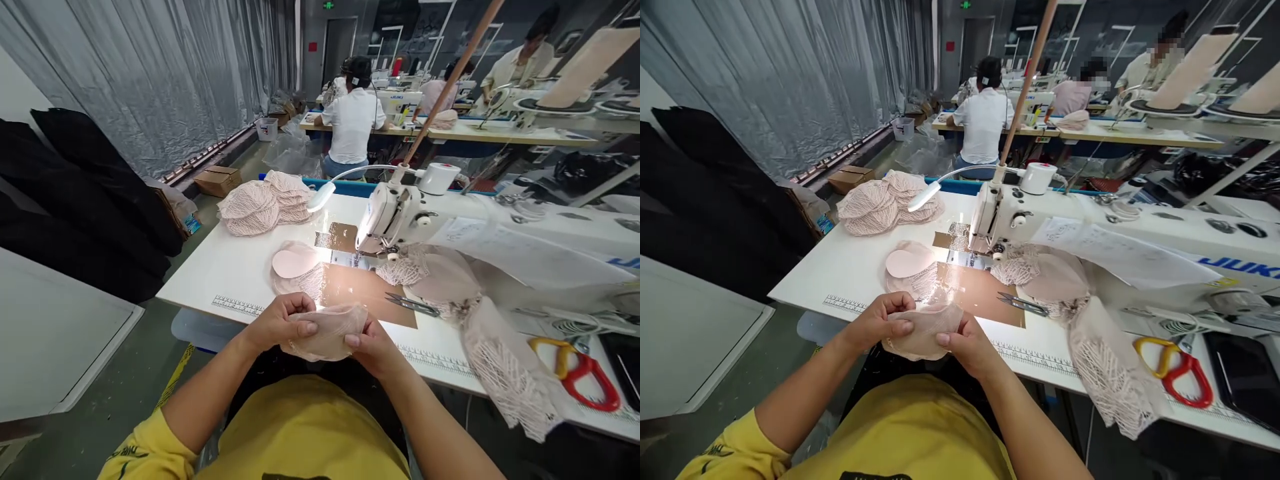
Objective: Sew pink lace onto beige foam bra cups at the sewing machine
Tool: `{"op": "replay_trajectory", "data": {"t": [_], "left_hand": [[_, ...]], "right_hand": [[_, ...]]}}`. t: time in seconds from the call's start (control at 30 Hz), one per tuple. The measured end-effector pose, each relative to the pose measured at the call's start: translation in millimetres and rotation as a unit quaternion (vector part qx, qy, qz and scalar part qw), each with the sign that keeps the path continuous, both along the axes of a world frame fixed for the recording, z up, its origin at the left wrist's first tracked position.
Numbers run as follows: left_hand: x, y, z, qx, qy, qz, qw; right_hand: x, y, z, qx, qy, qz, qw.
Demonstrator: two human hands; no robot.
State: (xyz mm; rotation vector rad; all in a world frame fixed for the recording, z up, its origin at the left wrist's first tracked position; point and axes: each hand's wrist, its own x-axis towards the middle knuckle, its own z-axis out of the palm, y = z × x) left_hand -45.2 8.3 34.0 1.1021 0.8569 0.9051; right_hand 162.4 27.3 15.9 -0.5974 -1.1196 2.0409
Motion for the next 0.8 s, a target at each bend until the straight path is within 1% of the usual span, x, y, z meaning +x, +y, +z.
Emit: {"op": "replay_trajectory", "data": {"t": [0.13,0.2,0.33,0.37,0.47,0.5,0.57,0.7,0.8], "left_hand": [[11.6,3.4,-0.6,0.015,0.028,-0.012,0.999],[15.6,3.8,-2.7,0.027,0.039,-0.013,0.999],[18.6,2.2,-4.6,0.049,0.034,-0.014,0.998],[19.2,1.3,-4.3,0.048,0.022,-0.025,0.998],[21.5,-1.3,-3.8,0.022,-0.013,-0.077,0.997],[22.2,-1.8,-4.0,0.015,-0.015,-0.083,0.996],[23.2,-1.6,-4.8,0.028,-0.007,-0.065,0.997],[20.6,1.5,-7.2,0.099,0.049,0.029,0.993],[12.1,1.6,-10.7,0.152,0.134,0.059,0.977]], "right_hand": [[5.5,-4.4,0.3,-0.054,0.02,-0.054,0.997],[8.7,-5.6,-2.2,-0.067,0.02,-0.046,0.997],[17.5,-7.5,-8.4,-0.07,0.01,0.014,0.997],[19.5,-7.8,-9.3,-0.066,0.008,0.015,0.998],[23.0,-8.8,-9.6,-0.054,0.018,-0.011,0.998],[23.0,-9.3,-9.1,-0.054,0.023,-0.018,0.998],[21.5,-10.9,-7.5,-0.055,0.03,-0.016,0.998],[22.2,-13.8,-3.6,-0.055,0.0,-0.002,0.999],[40.3,-15.6,2.1,-0.049,-0.049,-0.028,0.997]]}}
